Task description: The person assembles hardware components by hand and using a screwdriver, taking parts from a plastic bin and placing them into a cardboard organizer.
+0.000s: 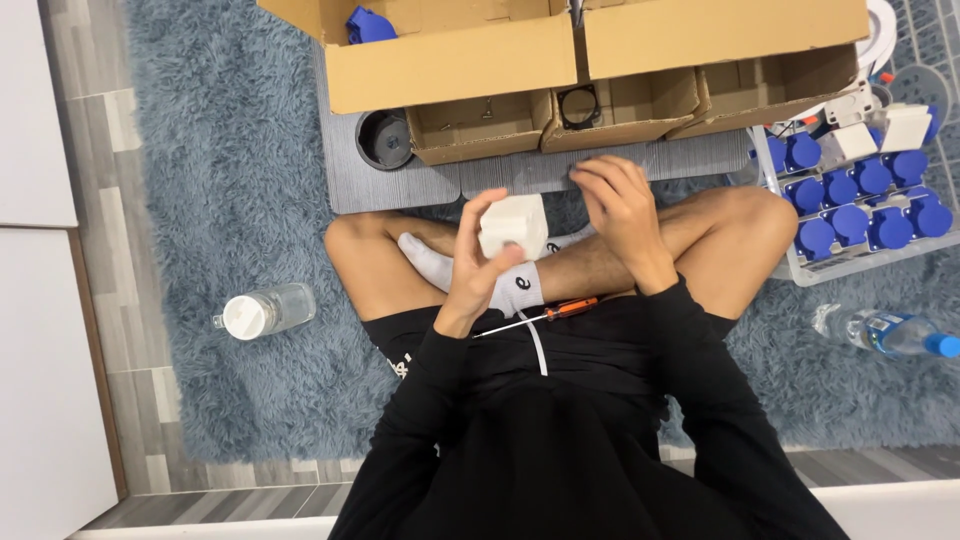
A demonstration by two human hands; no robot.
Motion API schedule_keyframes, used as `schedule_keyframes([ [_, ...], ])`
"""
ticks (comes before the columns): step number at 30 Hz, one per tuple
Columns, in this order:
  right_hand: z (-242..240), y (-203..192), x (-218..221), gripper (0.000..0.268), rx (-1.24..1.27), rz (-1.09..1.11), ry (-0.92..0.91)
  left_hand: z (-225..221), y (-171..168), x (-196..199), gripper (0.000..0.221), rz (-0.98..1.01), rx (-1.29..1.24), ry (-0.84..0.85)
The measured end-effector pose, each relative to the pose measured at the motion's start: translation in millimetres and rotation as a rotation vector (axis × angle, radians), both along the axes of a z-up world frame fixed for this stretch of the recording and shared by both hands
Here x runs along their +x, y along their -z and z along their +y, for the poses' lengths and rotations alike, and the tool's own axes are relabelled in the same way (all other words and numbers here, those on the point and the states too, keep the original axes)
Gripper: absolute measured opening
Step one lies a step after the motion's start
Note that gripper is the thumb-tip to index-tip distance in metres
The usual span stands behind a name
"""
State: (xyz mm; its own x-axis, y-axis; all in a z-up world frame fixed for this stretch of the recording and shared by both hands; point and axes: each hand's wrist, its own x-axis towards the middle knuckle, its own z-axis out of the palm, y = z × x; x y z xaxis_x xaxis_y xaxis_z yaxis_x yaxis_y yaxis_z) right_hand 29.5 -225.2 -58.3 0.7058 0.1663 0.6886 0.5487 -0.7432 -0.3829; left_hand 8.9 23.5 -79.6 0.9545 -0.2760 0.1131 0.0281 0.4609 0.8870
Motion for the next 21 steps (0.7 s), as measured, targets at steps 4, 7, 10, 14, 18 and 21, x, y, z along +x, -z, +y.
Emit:
schedule_keyframes([
  [4, -4, 12, 1, 0.019, -0.059, -0.012, 0.043, -8, -10, -1, 0.073, 0.090, -0.022, 0.010],
  [7, -8, 18, -1, 0.019, -0.061, -0.003, 0.050, -8, -32, 0, 0.068, -0.012, 0.087, -0.020],
  [10, 0, -4, -8, 0.019, 0.057, 0.049, -0.014, -8, -41, 5, 0.066, -0.179, 0.231, -0.046],
  [14, 17, -22, -28, 0.035, 0.490, 0.405, -0.198, -12, -51, 5, 0.074, -0.356, 0.349, -0.031],
  [18, 18, -15, -39, 0.062, 0.623, 0.632, -0.317, -13, -66, 4, 0.049, -0.435, 0.371, 0.036],
  [21, 14, -17, -36, 0.046, 0.737, 0.689, -0.330, -7, -73, 3, 0.034, -0.454, 0.330, 0.095],
])
